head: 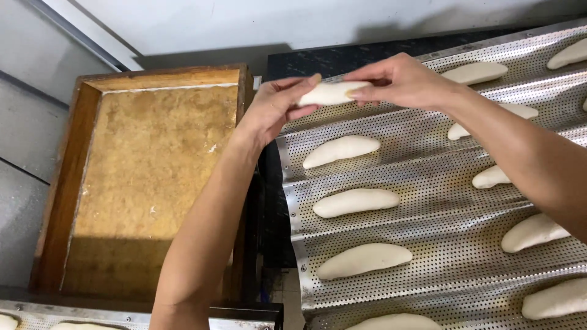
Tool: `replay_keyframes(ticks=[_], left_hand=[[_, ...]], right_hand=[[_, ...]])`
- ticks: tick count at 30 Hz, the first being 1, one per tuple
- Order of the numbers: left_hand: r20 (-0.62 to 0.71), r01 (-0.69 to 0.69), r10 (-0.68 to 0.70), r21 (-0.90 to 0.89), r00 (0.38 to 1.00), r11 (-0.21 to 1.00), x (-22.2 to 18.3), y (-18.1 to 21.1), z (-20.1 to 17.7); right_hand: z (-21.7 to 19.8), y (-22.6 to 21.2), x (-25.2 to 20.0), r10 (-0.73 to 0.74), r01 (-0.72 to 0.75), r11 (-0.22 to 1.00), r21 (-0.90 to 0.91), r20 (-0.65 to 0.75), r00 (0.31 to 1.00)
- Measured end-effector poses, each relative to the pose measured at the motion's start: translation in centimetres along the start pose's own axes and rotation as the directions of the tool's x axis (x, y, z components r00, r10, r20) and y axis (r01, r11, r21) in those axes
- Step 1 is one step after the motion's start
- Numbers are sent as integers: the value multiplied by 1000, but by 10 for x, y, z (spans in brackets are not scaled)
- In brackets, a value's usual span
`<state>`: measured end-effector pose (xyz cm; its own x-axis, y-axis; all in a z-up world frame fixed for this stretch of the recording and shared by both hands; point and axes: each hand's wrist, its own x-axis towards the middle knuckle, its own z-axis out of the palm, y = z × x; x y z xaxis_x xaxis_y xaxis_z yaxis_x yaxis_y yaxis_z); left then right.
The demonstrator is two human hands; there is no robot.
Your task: Arrange and shape bread dough pieces onto metal baking trays in a commercial bakery.
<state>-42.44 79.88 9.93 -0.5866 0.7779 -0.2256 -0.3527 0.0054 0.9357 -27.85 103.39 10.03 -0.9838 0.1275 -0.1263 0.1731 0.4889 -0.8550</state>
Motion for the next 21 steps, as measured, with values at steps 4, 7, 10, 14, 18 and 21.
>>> replay_keyframes(ticks=[4,7,10,14,18,21], left_hand=[[-12,101,-100,120,995,988,12,-24,-32],[11,-5,2,312,1000,950,4,-28,-39],[-225,106,101,748,969,655,-25,0,-13],[-271,131,194,836,943,532,-45,-1,-11],[-240,-52,341,745,909,665,-72,-10,-7],[-158,-124,272,607,949,785,-88,-23,2]], right_hand=[[-11,7,-8,71,-78,957,-281,-34,997],[-18,24,-14,129,-130,887,-443,-31,991],[-17,42,-14,-198,173,839,-516,7,980],[-13,12,-31,-190,153,799,-582,-3,982],[24,-29,-40,-442,439,764,-473,113,890],[64,-53,-38,-408,498,775,-389,293,864]])
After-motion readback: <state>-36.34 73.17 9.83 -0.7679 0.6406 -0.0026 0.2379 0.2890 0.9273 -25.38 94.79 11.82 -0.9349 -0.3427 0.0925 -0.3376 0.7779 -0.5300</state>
